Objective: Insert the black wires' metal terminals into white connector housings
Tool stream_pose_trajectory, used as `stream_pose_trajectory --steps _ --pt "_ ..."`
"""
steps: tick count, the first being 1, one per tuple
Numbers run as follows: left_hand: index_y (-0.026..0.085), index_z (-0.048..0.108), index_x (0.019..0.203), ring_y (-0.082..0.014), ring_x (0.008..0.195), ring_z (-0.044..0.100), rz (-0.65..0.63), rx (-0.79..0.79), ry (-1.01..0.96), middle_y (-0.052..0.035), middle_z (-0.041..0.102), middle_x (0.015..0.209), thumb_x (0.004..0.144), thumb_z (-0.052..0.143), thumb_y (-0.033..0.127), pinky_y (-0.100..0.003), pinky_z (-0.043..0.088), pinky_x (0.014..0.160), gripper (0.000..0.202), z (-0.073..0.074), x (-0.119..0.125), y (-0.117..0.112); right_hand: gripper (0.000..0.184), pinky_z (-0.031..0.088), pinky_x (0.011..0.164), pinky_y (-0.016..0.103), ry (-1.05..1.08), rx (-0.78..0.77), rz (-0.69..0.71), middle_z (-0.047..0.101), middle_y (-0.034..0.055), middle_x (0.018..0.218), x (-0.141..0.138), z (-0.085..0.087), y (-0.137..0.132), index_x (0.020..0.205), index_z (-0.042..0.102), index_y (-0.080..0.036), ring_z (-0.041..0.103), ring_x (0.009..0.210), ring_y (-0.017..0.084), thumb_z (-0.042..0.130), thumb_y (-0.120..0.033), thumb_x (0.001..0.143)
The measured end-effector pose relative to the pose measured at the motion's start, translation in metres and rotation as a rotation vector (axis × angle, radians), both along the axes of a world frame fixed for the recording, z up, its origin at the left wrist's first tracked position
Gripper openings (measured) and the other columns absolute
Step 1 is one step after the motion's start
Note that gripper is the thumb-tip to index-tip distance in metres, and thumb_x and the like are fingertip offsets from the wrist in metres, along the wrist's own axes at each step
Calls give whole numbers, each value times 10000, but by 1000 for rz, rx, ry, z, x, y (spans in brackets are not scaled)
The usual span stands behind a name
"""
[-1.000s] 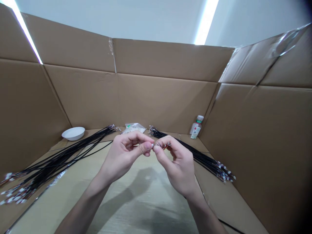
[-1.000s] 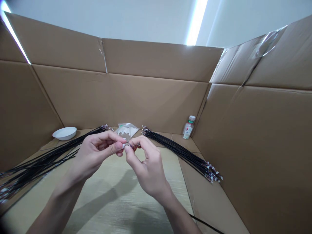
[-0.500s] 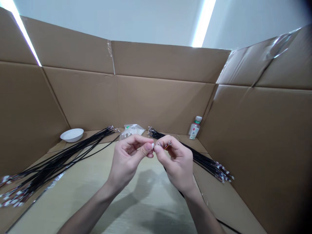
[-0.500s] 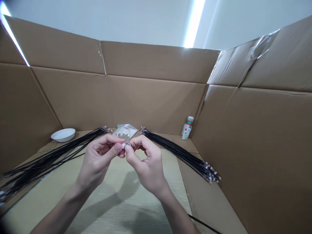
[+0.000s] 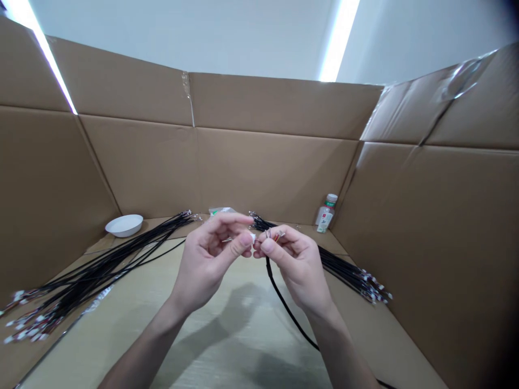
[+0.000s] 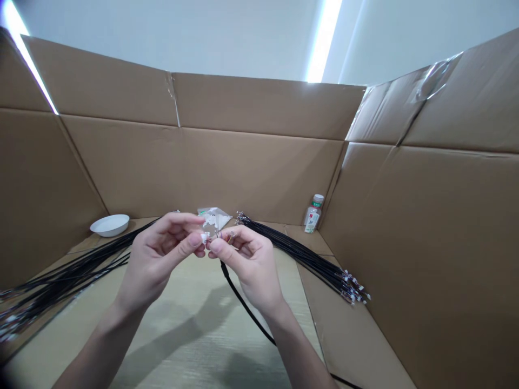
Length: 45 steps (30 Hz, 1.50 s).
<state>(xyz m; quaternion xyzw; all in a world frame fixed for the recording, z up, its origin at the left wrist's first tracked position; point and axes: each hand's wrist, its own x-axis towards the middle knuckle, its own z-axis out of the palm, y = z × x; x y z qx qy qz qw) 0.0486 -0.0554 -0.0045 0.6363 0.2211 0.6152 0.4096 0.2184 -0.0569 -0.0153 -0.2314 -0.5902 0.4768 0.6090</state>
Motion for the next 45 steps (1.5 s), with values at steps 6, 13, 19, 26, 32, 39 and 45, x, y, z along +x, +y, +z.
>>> stream_pose_trajectory --steps 6,13,19,26,32,39,45 --pt "317 688 1236 -106 848 664 33 157 196 14 677 935 1006 659 217 -215 557 798 253 0 -10 -2 118 583 763 260 58 -75 55 750 -13 815 2 -2 2 841 768 -227 700 753 118 863 -296 833" --pt "296 708 1225 -144 887 637 154 426 454 -19 720 1031 1002 608 122 -301 505 838 300 3 -18 -3 158 565 711 284 -54 -67 -8 740 4 775 2 1 0 811 768 -211 679 734 144 867 -334 819" --pt "249 711 1143 -158 900 654 173 511 454 -30 719 1009 972 601 59 -303 511 814 278 5 -19 -5 142 574 773 281 -9 -118 93 735 5 845 1 0 2 863 793 -218 683 768 133 846 -349 846" --pt "260 678 1267 -139 863 644 191 503 465 -18 718 993 970 621 72 -288 506 799 356 3 -17 -1 158 537 787 258 -2 -170 173 700 -11 804 3 1 3 847 782 -214 642 750 116 824 -364 875" --pt "235 701 1093 -139 859 644 168 488 442 -11 716 950 964 625 67 -283 503 785 225 4 -18 0 155 531 776 237 71 -226 209 692 -20 800 0 2 2 826 774 -212 626 739 102 844 -348 854" --pt "229 741 1001 -148 841 629 82 214 325 -29 693 924 982 677 204 -260 499 724 71 3 -18 0 143 511 976 340 -19 -94 5 717 24 1033 -2 2 0 800 763 -234 645 1003 184 808 -352 866" --pt "223 581 1087 -103 779 642 -192 -79 60 3 709 899 958 723 205 -205 554 710 192 4 -10 4 169 505 965 356 -11 -100 -36 676 34 1098 0 5 -3 705 731 -227 624 1024 203 808 -320 823"
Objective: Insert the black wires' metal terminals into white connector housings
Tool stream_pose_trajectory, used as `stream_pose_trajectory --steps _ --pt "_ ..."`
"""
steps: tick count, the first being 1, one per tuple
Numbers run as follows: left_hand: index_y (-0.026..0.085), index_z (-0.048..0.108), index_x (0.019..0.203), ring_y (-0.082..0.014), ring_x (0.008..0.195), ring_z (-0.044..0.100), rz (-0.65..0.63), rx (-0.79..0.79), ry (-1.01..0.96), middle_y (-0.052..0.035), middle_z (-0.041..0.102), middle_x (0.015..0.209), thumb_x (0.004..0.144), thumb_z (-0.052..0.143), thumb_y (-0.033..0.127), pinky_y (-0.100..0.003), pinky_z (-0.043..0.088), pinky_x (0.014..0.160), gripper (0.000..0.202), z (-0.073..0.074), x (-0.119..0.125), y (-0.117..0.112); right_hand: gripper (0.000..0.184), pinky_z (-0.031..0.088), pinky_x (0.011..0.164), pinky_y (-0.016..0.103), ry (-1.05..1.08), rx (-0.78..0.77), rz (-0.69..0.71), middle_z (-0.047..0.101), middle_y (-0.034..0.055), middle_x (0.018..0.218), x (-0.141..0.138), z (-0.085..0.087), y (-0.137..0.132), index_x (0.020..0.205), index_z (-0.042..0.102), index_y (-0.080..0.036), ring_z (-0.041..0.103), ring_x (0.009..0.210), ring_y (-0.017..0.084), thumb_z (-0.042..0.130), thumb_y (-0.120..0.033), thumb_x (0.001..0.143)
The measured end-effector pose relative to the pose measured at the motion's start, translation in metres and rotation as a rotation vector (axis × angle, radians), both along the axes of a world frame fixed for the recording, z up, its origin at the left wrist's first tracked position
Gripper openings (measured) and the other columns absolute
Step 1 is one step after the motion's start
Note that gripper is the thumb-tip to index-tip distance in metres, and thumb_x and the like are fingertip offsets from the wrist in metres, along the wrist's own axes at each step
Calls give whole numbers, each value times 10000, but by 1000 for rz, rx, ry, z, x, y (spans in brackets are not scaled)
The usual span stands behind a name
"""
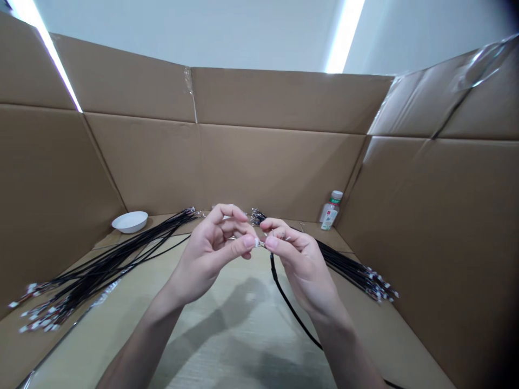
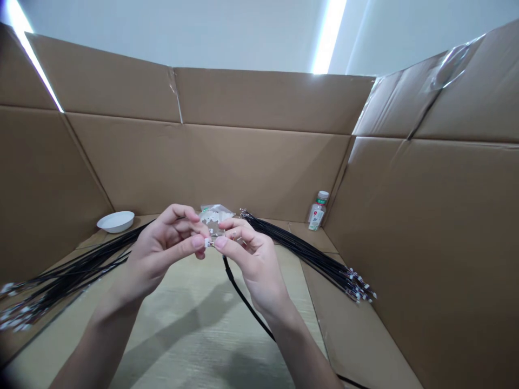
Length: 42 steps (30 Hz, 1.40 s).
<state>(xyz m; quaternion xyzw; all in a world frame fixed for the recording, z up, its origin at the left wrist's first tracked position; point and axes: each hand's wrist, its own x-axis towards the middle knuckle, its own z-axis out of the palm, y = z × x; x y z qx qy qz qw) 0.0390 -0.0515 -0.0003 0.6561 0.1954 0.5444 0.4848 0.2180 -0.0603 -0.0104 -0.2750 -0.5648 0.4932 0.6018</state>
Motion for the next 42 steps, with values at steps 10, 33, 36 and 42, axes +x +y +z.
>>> stream_pose_trajectory --steps 10,33,36,42 --pt "215 477 1058 -84 761 654 -64 -68 -56 8 749 882 949 735 167 -194 556 721 284 -5 5 10 162 452 896 294 65 -10 -7 646 8 1029 -4 -3 -2 695 730 -221 592 974 167 797 -258 839" --pt "232 454 1013 -95 802 670 173 22 20 33 754 855 923 784 248 -215 529 763 343 -9 7 5 178 444 872 315 -123 153 -179 663 -3 953 0 -2 -2 713 692 -213 602 904 155 767 -250 870" --pt "232 451 1015 -88 777 658 154 17 13 34 756 850 922 784 234 -207 523 741 346 -10 7 6 182 451 851 315 -113 130 -153 664 0 948 1 -1 -3 698 689 -210 600 891 156 771 -238 857" --pt "226 446 996 -72 740 642 103 5 -39 37 756 833 912 787 204 -187 521 712 352 -11 10 9 190 460 832 304 -104 124 -140 665 -2 934 3 -1 -2 689 679 -206 604 883 150 769 -227 855"
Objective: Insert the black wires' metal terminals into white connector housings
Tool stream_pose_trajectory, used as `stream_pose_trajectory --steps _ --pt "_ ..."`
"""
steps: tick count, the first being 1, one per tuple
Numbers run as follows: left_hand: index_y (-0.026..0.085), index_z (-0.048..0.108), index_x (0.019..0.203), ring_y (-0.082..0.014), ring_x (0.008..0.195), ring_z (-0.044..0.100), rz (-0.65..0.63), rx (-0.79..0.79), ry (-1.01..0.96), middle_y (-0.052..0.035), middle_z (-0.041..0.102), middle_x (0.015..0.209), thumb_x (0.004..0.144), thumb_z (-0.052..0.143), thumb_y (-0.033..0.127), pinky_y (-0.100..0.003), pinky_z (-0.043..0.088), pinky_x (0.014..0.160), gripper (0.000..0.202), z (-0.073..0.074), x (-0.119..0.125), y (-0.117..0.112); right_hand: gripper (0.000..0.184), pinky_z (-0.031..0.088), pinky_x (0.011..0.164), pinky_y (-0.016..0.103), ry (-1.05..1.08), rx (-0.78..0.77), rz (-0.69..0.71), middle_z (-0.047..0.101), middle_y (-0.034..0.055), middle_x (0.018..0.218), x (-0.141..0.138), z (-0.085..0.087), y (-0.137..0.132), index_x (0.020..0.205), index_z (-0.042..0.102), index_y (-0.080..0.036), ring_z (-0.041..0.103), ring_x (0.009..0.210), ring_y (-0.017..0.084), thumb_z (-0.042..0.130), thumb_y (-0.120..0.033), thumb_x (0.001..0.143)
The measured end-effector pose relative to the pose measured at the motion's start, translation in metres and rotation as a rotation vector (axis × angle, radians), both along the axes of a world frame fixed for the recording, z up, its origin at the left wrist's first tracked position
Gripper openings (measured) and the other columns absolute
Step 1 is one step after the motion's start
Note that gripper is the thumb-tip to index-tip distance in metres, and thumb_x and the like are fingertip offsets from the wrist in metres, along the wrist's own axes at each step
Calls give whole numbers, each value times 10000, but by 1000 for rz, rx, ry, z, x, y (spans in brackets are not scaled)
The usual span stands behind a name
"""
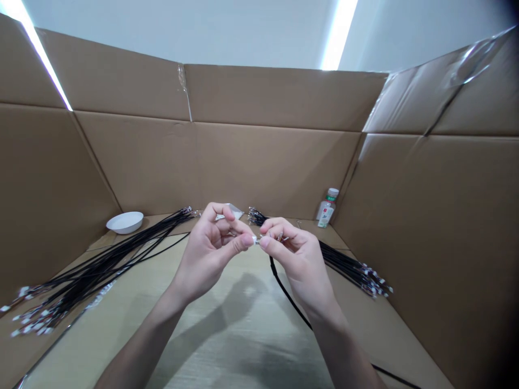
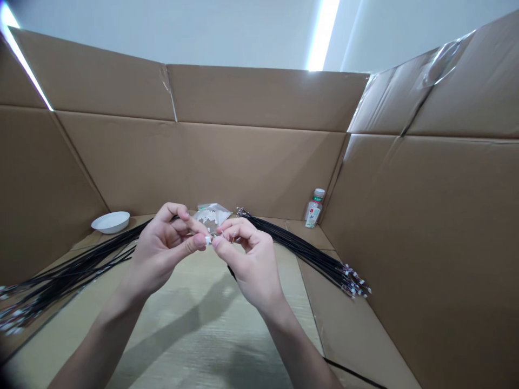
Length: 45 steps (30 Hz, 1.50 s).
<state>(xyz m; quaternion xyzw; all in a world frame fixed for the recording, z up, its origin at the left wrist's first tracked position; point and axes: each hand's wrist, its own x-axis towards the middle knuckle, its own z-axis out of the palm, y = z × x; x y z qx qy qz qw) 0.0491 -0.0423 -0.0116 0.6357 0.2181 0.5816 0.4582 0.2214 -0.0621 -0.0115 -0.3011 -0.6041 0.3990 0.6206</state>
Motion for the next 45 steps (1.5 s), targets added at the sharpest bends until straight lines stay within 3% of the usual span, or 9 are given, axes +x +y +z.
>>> stream_pose_trajectory --steps 6,12,21,26,28,31,35,41,45 --pt "231 452 989 -106 817 703 131 60 38 33 756 842 914 784 213 -231 558 798 341 -2 3 -3 180 474 835 315 -91 93 -97 675 4 946 -2 3 -1 730 692 -207 613 869 155 745 -233 900" --pt "239 422 930 -105 797 710 218 97 1 42 747 810 906 780 175 -221 571 786 365 -2 9 -9 150 473 885 330 -100 196 -169 678 16 970 -5 0 -3 771 703 -210 623 940 172 743 -207 915" --pt "231 414 903 -92 797 726 170 120 -26 35 763 826 890 793 137 -193 580 783 391 -3 9 -5 136 489 913 352 -101 226 -189 686 20 966 -9 -3 -4 783 722 -214 631 941 177 740 -188 916" --pt "239 458 1031 -104 802 701 78 115 -55 29 751 834 931 761 172 -217 567 780 326 -1 6 0 129 520 814 297 -11 71 -3 691 13 950 -3 1 0 780 752 -221 635 897 156 789 -272 893" --pt "244 504 1105 -109 826 684 105 135 -22 27 725 852 941 752 184 -222 560 791 303 1 1 0 76 530 818 289 19 -40 109 698 16 979 -2 1 2 864 773 -232 638 917 156 802 -299 886" --pt "242 599 1113 -114 875 676 194 190 49 6 698 931 961 730 216 -216 554 797 202 2 -6 0 139 554 842 299 63 -150 217 716 17 994 -2 0 3 956 779 -238 648 888 152 838 -305 848" --pt "237 700 1036 -115 902 659 256 282 182 -9 681 987 1005 663 215 -219 533 813 53 4 -11 -2 142 562 812 280 134 -175 205 718 7 927 -5 -1 3 904 782 -219 655 796 125 854 -317 832" --pt "260 679 1022 -149 971 627 247 449 255 -11 655 1004 1027 583 133 -282 506 848 159 5 -14 -1 134 570 795 273 178 -185 189 713 2 848 -9 -3 4 892 782 -207 658 766 122 837 -323 853" --pt "249 681 957 -141 983 615 311 624 378 -15 625 1043 1019 509 41 -287 485 862 277 6 -17 1 160 580 784 288 212 -200 154 713 6 834 -11 -4 4 908 787 -205 653 747 128 841 -342 845"
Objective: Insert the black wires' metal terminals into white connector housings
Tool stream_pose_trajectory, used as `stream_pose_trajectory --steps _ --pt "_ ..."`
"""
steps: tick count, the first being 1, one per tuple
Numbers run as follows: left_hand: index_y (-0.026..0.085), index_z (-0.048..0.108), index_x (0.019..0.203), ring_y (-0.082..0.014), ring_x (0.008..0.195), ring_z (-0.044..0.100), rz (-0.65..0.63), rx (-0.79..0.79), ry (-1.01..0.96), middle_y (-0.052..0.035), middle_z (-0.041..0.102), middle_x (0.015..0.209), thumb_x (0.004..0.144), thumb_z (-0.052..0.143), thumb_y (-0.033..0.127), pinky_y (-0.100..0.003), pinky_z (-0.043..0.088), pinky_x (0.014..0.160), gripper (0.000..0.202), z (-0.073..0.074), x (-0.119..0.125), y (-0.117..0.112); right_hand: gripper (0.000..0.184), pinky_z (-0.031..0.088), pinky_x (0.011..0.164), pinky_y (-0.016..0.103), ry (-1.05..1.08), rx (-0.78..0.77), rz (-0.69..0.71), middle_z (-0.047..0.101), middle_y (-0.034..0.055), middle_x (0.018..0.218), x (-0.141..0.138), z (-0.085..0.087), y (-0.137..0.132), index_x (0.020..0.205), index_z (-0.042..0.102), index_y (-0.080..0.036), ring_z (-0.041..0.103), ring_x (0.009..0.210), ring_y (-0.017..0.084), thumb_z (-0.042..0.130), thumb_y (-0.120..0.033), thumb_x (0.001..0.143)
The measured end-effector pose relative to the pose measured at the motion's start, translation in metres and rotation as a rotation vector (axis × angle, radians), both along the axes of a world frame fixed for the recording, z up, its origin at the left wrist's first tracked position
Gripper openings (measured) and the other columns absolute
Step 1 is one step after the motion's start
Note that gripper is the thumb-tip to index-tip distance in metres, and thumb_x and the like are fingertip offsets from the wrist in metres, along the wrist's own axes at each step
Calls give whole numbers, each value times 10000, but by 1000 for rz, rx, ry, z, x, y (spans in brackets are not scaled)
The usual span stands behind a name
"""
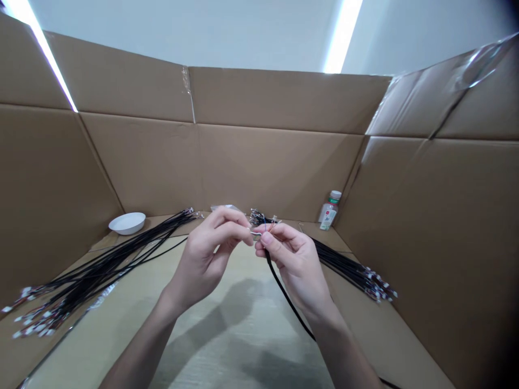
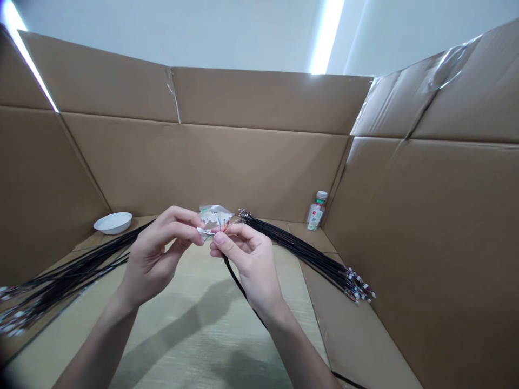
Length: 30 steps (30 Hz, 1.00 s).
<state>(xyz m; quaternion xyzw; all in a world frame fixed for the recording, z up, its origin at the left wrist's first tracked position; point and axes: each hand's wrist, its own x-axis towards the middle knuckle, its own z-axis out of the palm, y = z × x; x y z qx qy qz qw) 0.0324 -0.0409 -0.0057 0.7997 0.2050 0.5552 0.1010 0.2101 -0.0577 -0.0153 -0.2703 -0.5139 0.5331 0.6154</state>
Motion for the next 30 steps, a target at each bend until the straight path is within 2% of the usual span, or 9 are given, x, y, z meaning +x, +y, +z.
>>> stream_pose_trajectory --steps 3,6,9,12,16,24,30 --pt "251 701 935 -142 980 602 10 42 38 -21 601 1047 1012 468 8 -282 477 828 345 0 -1 1 159 577 774 290 18 -8 -4 705 0 797 -1 -1 0 905 785 -209 640 728 128 836 -349 849" --pt "237 659 910 -149 955 593 -11 -6 30 -26 598 1030 1024 464 34 -287 478 815 304 -1 -2 1 143 554 735 268 0 22 8 697 -3 781 -1 -1 0 814 761 -207 630 707 120 832 -326 853" --pt "272 617 1095 -155 972 607 -41 -110 6 -22 621 1045 1040 513 106 -290 498 848 203 -2 -4 1 169 539 690 263 -72 70 -14 683 -2 798 0 0 -1 748 739 -203 624 681 115 828 -304 851" --pt "314 575 1309 -158 988 614 -22 -174 65 -24 631 1071 1049 537 159 -294 499 888 305 -1 -10 -1 156 552 660 276 -134 85 -44 670 0 813 1 3 -2 744 744 -203 608 661 117 826 -296 839" --pt "332 563 1382 -150 934 591 -15 -188 137 -14 616 1021 1055 522 172 -285 486 875 366 2 -17 -3 148 559 645 277 -172 82 -49 679 8 836 0 5 -3 747 748 -199 605 660 117 828 -295 828" --pt "340 582 1371 -159 969 619 -37 -141 240 -31 672 1200 1019 521 112 -296 484 894 424 5 -21 -6 118 559 638 292 -232 68 -38 703 20 798 -3 5 -5 769 775 -208 624 691 144 822 -299 828" --pt "325 592 1371 -170 854 586 -22 -104 275 -21 662 1019 971 533 78 -302 462 789 474 6 -24 -6 142 544 624 296 -249 78 -28 709 21 789 -1 3 -3 765 777 -213 617 684 148 841 -331 812"
